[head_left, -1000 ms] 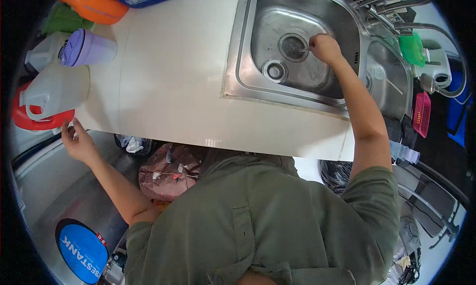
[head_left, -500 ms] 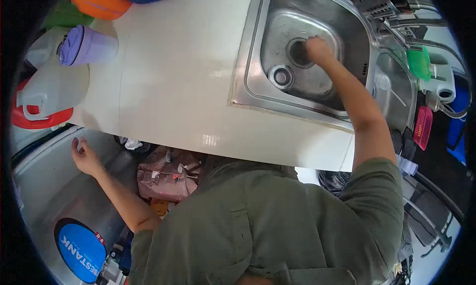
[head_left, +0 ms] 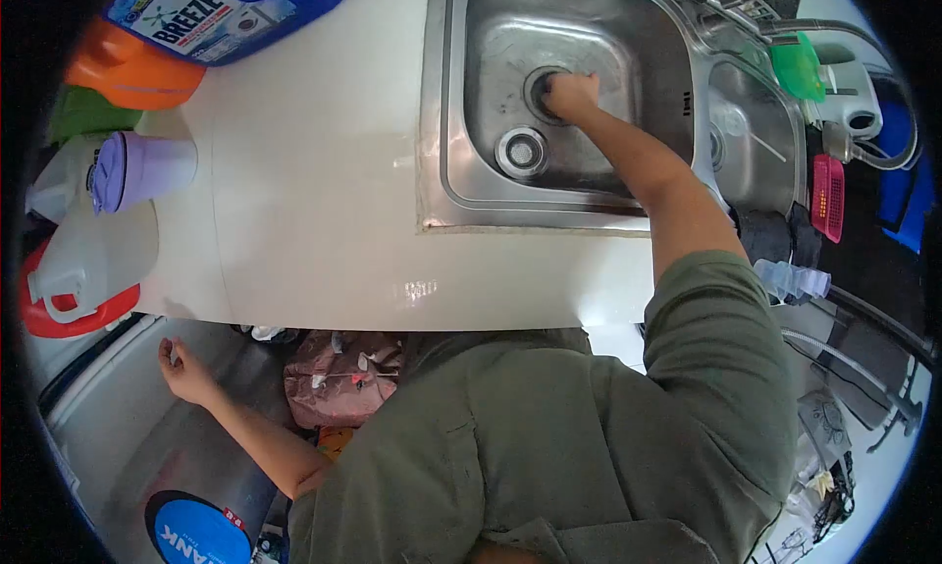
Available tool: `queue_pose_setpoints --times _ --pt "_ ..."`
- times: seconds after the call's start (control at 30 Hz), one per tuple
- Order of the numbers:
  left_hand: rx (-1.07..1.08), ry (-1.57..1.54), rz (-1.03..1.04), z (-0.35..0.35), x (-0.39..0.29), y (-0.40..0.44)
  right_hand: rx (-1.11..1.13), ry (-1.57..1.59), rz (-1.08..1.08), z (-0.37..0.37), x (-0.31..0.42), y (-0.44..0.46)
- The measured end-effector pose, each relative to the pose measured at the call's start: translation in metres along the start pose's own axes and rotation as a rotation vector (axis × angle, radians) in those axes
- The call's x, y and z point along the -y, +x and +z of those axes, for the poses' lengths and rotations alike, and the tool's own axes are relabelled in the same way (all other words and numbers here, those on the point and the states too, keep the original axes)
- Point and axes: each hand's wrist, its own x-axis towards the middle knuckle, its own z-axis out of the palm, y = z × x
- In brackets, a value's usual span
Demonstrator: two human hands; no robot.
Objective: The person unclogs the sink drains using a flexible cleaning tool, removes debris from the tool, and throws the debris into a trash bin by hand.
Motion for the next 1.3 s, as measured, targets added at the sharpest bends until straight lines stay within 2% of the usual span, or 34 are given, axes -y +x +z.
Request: queue_pose_setpoints --times 0.13,0.2,0.33,0.43,0.57,0.63,0.67,0.73,0.93,1.07,1.13,1.17,1.23,1.3 --pt "-0.006 -0.057 0.043 0.009 0.02 0.007 0.008 0.12 0.108 -0.012 -0.027 -0.008" --pt "-0.013 -0.074 0.08 0.013 0.019 0.009 -0.056 0.362 0.101 -0.011 -0.044 -0.006" --pt "-0.013 -0.058 0.071 0.021 0.01 0.01 0.038 0.363 0.13 -0.049 -0.055 -0.026" --pt "-0.012 -0.104 0.058 0.025 0.006 0.01 -0.044 0.466 0.152 -0.054 -0.074 -0.029" --pt "0.018 -0.163 0.045 0.024 -0.003 0.006 -0.016 0.576 0.13 -0.063 -0.092 -0.035" --pt "0.022 -0.139 0.023 0.025 -0.002 0.005 -0.049 0.956 0.025 -0.067 -0.095 -0.04" --pt "0.001 -0.135 0.064 0.027 0.001 0.006 -0.048 0.957 0.022 -0.069 -0.097 -0.043" --pt "-0.022 -0.129 0.101 0.028 0.005 0.006 -0.051 1.164 0.005 -0.086 -0.09 -0.056" --pt "0.007 -0.155 0.054 0.029 0.012 0.007 -0.053 1.18 0.015 -0.099 -0.088 -0.06" --pt "-0.002 -0.132 0.078 0.031 0.017 0.007 -0.073 0.928 0.02 -0.088 -0.098 -0.041" --pt "-0.004 -0.146 0.098 0.034 0.022 0.006 -0.195 0.341 0.107 -0.103 -0.073 -0.052" --pt "0.004 -0.139 0.095 0.035 0.022 0.007 -0.194 0.341 0.104 -0.1 -0.067 -0.052" --pt "0.011 -0.129 0.089 0.034 0.019 0.006 -0.348 0.054 -0.04 -0.086 -0.057 -0.049" --pt "0.058 -0.099 0.012 0.032 0.014 0.004 -0.323 -0.014 -0.066 -0.077 -0.045 -0.042"
